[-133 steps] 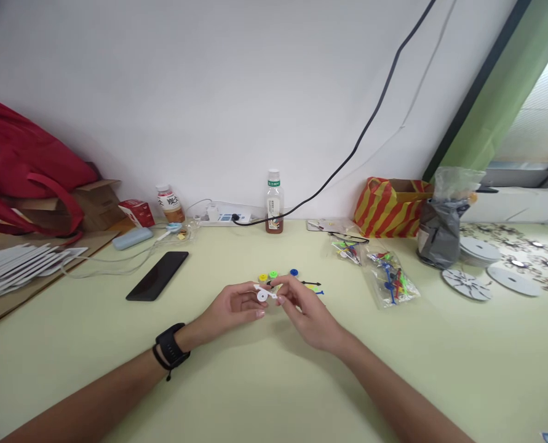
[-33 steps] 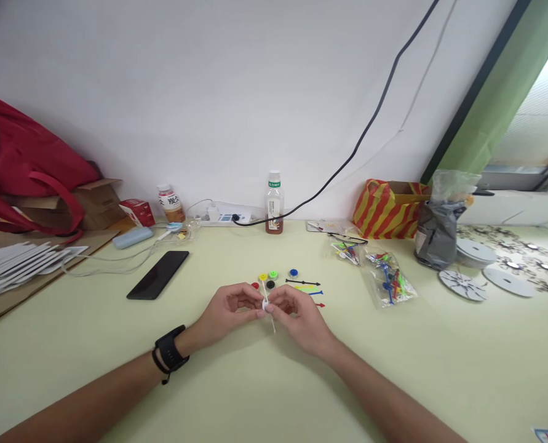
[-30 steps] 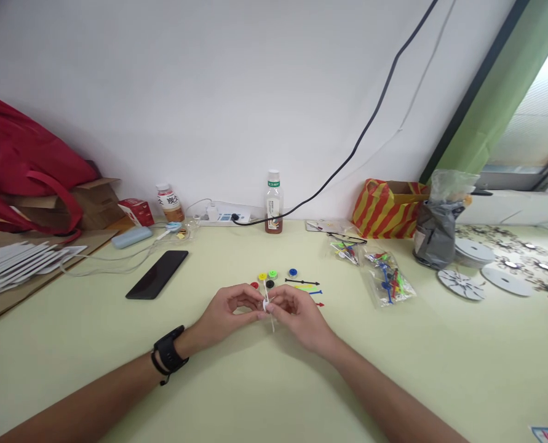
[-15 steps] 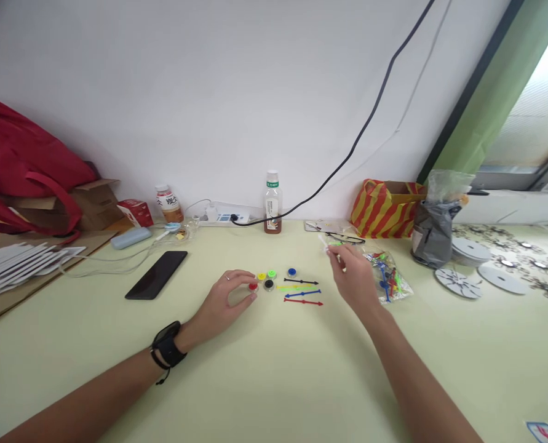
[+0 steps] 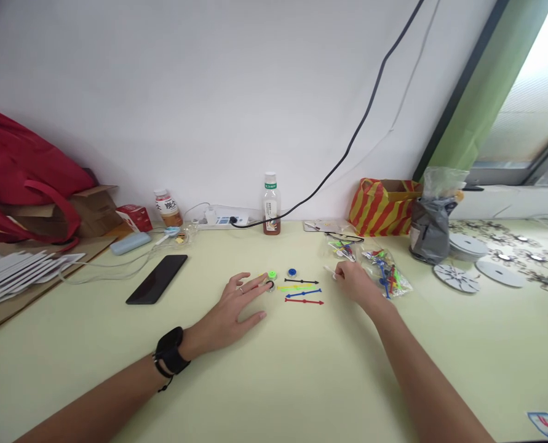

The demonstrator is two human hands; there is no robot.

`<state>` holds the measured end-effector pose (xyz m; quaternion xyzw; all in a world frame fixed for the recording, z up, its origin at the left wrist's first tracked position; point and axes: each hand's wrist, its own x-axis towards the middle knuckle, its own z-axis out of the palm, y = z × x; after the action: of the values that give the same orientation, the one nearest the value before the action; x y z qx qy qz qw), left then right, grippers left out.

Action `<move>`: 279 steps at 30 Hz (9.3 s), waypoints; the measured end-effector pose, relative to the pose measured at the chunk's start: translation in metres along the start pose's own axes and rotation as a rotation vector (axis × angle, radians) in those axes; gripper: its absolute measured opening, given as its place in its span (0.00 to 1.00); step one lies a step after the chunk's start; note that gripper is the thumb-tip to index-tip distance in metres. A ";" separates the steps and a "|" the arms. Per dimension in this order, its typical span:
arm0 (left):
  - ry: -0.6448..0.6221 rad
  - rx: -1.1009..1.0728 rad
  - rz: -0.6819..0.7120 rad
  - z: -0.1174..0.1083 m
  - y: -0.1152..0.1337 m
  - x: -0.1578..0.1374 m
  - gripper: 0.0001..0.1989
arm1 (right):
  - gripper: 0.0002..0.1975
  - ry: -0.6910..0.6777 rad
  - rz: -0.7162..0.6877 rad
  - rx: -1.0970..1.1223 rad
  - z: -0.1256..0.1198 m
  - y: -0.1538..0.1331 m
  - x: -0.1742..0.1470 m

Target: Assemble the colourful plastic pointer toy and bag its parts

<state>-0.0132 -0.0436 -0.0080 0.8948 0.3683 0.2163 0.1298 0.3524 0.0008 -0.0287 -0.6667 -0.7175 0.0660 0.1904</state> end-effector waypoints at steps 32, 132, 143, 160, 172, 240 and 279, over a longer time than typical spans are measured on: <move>0.237 -0.711 -0.238 0.005 0.007 0.008 0.15 | 0.11 0.042 -0.327 0.656 -0.010 -0.088 -0.025; 0.096 -1.098 -0.279 0.001 0.010 0.007 0.12 | 0.12 -0.002 -0.364 0.847 0.009 -0.139 -0.067; 0.145 -1.121 -0.314 0.001 0.008 0.007 0.14 | 0.29 -0.268 -0.403 0.844 -0.001 -0.137 -0.065; 0.069 -1.114 -0.271 -0.002 0.014 0.007 0.12 | 0.04 -0.146 -0.339 0.854 0.002 -0.143 -0.068; 0.062 -1.123 -0.284 0.000 0.015 0.007 0.14 | 0.09 0.006 -0.520 0.731 0.008 -0.137 -0.066; 0.132 -0.990 -0.351 0.008 0.007 0.010 0.21 | 0.15 -0.357 -0.243 1.064 -0.017 -0.097 -0.035; 0.182 -0.662 -0.101 0.009 0.016 0.008 0.13 | 0.11 -0.152 -0.477 0.690 0.003 -0.124 -0.056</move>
<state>0.0061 -0.0497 -0.0071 0.7621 0.3320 0.3960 0.3901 0.2374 -0.0665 0.0015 -0.3726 -0.7994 0.3056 0.3588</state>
